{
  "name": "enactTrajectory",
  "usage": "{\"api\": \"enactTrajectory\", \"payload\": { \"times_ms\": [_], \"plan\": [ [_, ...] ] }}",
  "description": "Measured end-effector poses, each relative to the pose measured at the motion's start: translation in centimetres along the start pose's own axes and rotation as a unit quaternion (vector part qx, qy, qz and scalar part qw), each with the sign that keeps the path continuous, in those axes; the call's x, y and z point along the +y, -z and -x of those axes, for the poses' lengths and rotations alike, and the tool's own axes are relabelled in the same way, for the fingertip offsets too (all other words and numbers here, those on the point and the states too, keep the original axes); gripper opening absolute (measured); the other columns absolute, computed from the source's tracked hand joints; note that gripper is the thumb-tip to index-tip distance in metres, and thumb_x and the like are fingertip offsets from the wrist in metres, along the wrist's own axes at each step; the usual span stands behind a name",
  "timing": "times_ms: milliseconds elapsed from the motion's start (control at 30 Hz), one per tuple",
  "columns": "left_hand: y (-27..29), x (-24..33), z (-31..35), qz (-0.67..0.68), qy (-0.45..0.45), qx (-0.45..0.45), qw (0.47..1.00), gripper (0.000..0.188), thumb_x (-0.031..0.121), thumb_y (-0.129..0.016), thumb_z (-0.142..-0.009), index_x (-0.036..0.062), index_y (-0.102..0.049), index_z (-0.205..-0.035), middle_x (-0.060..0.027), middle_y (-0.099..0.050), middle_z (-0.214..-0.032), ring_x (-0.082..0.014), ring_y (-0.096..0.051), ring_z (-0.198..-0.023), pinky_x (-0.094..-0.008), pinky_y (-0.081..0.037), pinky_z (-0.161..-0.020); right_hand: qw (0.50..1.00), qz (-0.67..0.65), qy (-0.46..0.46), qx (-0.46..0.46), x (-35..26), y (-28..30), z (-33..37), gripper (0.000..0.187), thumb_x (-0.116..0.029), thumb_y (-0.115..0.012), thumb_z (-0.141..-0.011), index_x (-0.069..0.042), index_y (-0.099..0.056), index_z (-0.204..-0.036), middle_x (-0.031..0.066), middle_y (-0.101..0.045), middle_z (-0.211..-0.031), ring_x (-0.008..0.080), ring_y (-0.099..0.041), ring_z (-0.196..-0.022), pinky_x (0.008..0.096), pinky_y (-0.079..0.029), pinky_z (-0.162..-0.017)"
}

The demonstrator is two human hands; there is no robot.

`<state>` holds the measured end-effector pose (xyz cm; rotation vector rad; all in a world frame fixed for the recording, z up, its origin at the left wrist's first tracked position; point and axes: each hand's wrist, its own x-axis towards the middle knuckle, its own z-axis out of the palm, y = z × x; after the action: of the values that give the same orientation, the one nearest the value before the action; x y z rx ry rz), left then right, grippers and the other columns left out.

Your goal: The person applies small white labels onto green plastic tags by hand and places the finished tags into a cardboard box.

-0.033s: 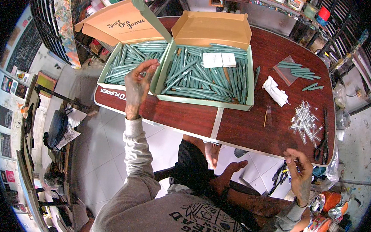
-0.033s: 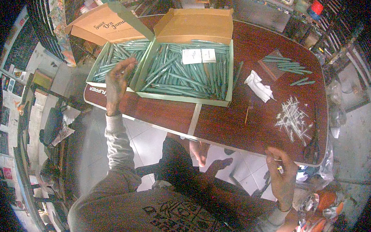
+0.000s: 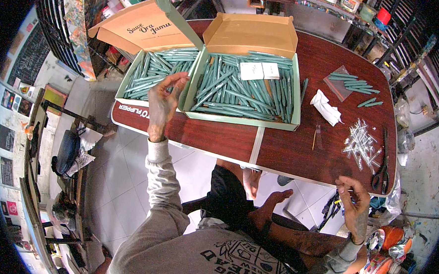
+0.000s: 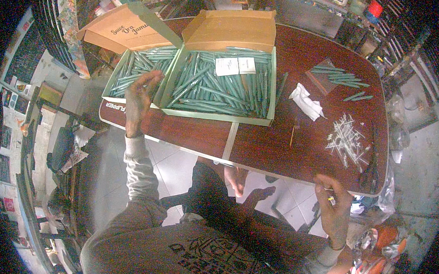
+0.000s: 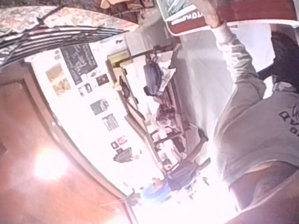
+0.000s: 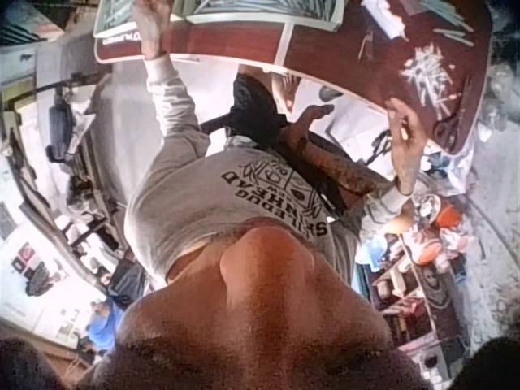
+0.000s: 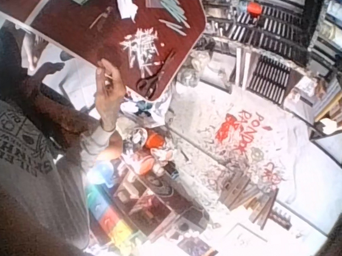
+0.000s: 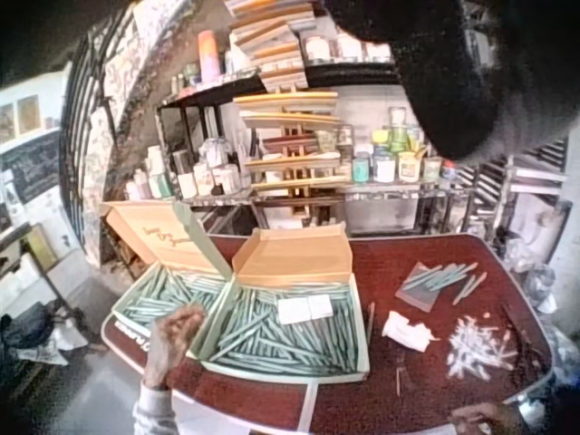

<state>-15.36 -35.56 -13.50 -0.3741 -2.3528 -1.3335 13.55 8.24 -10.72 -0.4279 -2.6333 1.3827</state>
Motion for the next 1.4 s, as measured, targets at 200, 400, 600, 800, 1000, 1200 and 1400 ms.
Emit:
{"api": "enactTrajectory", "payload": {
  "times_ms": [200,400,600,800,1000,1200,1400],
  "plan": [
    [0.2,-0.8,1.2,-0.142,-0.055,-0.082,0.985,0.030,0.030,-0.079,-0.084,0.0075,-0.075,-0.104,-0.0074,-0.073,-0.088,-0.0207,-0.063,-0.075,-0.0317,-0.048,-0.070,0.999,0.007,-0.032,-0.035,0.1,0.1,0.2,0.025,-0.021,-0.066,-0.095,-0.006,-0.069,-0.114,0.0066,-0.072,-0.099,0.0150,-0.064,-0.081,0.0300,-0.051,-0.074],
    [-1.4,1.4,1.8,-0.253,-0.155,-0.153,0.942,0.020,0.027,-0.077,-0.082,0.0089,-0.076,-0.091,-0.0087,-0.074,-0.095,-0.0297,-0.068,-0.087,-0.0389,-0.048,-0.083,0.999,-0.008,-0.006,-0.045,3.3,-0.7,-0.8,0.026,-0.021,-0.065,-0.096,-0.006,-0.068,-0.116,0.0097,-0.073,-0.107,0.0176,-0.069,-0.093,0.0303,-0.056,-0.075],
    [-0.3,1.3,1.5,-0.228,-0.160,-0.061,0.958,0.011,0.014,-0.077,-0.084,0.0058,-0.074,-0.091,-0.0078,-0.072,-0.090,-0.0253,-0.063,-0.084,-0.0356,-0.047,-0.079,0.998,-0.036,0.041,-0.011,3.8,-1.4,-0.4,0.021,-0.014,-0.066,-0.095,-0.004,-0.068,-0.113,0.0093,-0.073,-0.104,0.0160,-0.069,-0.094,0.0294,-0.055,-0.079],
    [-1.5,10.7,4.6,-0.114,-0.183,-0.119,0.969,0.012,0.005,-0.077,-0.079,0.0065,-0.073,-0.091,-0.0063,-0.069,-0.091,-0.0247,-0.062,-0.085,-0.0358,-0.049,-0.075,0.983,-0.151,0.100,0.017,1.4,-2.8,0.5,0.033,-0.016,-0.062,-0.098,0.000,-0.059,-0.127,0.0124,-0.073,-0.100,0.0165,-0.070,-0.088,0.0298,-0.054,-0.075],
    [-9.1,18.3,8.5,-0.032,-0.322,-0.379,0.867,0.027,0.015,-0.085,-0.064,0.0100,-0.075,-0.089,-0.0036,-0.067,-0.087,-0.0213,-0.064,-0.077,-0.0343,-0.049,-0.067,0.939,-0.324,0.107,-0.034,0.8,-3.7,1.9,0.043,-0.020,-0.060,-0.099,0.000,-0.051,-0.135,0.0144,-0.071,-0.104,0.0187,-0.069,-0.087,0.0311,-0.053,-0.073],
    [-16.2,21.4,7.4,0.023,-0.360,-0.449,0.817,0.026,0.018,-0.085,-0.065,0.0119,-0.074,-0.088,-0.0039,-0.070,-0.092,-0.0226,-0.067,-0.080,-0.0363,-0.050,-0.069,0.968,-0.235,0.093,-0.001,3.5,-3.2,2.4,0.040,-0.033,-0.046,-0.105,-0.001,-0.057,-0.126,0.0159,-0.070,-0.103,0.0220,-0.070,-0.088,0.0352,-0.053,-0.078],
    [-21.9,18.1,5.9,0.084,-0.296,-0.481,0.821,0.026,0.018,-0.085,-0.067,0.0099,-0.072,-0.088,-0.0045,-0.070,-0.089,-0.0252,-0.069,-0.081,-0.0371,-0.052,-0.074,0.935,-0.290,-0.015,0.206,6.2,-1.3,0.2,0.045,-0.035,-0.041,-0.106,0.000,-0.066,-0.118,0.0101,-0.069,-0.099,0.0188,-0.062,-0.089,0.0290,-0.047,-0.076]
  ]
}}
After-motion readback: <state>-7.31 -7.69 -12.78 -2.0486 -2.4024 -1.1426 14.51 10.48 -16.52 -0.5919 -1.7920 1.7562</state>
